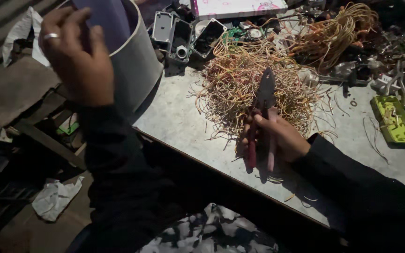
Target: The person uses red-handled pliers to repeatedly cut small sections from a large tangled pile of multicolored wires on a cluttered workbench. The cut wire pieces are dropped into a nearby gray bucket. The person continues this repetitive cutting action throughout the clip.
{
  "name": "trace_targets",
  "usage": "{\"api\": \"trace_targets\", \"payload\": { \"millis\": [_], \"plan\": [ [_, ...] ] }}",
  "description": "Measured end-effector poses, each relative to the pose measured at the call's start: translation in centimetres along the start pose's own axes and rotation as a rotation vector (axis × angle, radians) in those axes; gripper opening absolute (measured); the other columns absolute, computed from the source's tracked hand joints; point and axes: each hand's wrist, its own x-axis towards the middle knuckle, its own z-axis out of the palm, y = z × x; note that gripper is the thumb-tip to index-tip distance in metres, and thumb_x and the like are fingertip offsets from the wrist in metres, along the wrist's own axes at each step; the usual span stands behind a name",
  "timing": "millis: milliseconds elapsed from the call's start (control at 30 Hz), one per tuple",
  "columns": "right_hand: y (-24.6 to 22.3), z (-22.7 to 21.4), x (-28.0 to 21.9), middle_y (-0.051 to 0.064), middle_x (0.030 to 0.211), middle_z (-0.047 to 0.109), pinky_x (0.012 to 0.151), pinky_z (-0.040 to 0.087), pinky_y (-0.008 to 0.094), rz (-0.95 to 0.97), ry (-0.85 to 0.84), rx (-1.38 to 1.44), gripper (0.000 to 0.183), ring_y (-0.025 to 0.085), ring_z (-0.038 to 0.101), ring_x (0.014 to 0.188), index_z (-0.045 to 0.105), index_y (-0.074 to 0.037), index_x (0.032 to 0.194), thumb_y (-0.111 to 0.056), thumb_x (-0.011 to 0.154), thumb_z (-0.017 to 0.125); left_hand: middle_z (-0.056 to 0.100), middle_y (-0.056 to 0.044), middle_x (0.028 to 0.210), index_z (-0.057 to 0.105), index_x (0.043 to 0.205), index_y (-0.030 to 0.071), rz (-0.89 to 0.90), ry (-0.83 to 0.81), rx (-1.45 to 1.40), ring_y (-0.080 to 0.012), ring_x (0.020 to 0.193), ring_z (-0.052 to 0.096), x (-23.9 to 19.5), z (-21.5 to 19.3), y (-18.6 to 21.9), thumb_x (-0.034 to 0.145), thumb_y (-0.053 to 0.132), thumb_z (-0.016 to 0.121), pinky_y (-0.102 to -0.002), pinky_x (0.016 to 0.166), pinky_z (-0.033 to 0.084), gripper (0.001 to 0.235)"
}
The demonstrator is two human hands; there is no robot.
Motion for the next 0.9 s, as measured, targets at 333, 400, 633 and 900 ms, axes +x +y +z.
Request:
{"api": "trace_targets", "payload": {
  "millis": [333,400,633,900],
  "plan": [
    [-0.4,0.4,-0.2,0.01,0.101,0.066,0.084,0.058,0.043,0.026,0.022,0.05,0.028,0.028,0.07,0.09,0.052,-0.006,0.118,-0.029,0.102,0.055,0.074,-0.011,0.099,0.072,0.107,0.006,0.194,-0.545,-0.578,-0.0227,0.085,0.072,0.0,22.7,10.9,0.094,0.005,0.071,-0.035,0.081,0.059,0.013],
    [-0.5,0.5,-0.3,0.011,0.102,0.066,0.084,0.058,0.043,0.021,-0.001,0.07,0.029,0.028,0.07,0.091,0.052,-0.006,0.119,-0.029,0.102,0.056,0.075,-0.012,0.1,0.073,0.103,0.007,0.086,-0.608,-0.578,-0.0233,0.09,0.073,-0.7,29.5,12.0,0.09,0.001,0.068,-0.035,0.084,0.06,0.015],
    [-0.6,0.3,-0.3,0.011,0.104,0.065,0.085,0.059,0.043,0.052,-0.095,0.144,0.034,0.027,0.07,0.091,0.051,-0.004,0.122,-0.031,0.103,0.056,0.07,-0.023,0.115,0.052,0.143,0.006,0.041,-0.789,-0.493,-0.0406,0.105,0.067,-8.6,39.7,8.6,0.102,0.029,0.069,-0.052,0.089,0.053,0.05],
    [-0.9,-0.1,-0.1,0.01,0.103,0.066,0.084,0.06,0.041,0.063,-0.046,0.031,0.034,0.025,0.071,0.091,0.052,-0.003,0.123,-0.032,0.104,0.052,0.072,-0.01,0.089,0.075,0.112,0.005,-0.247,-0.965,-0.485,-0.021,0.075,0.068,-8.1,37.9,8.8,0.102,0.045,0.072,-0.039,0.075,0.054,0.041]
  ]
}}
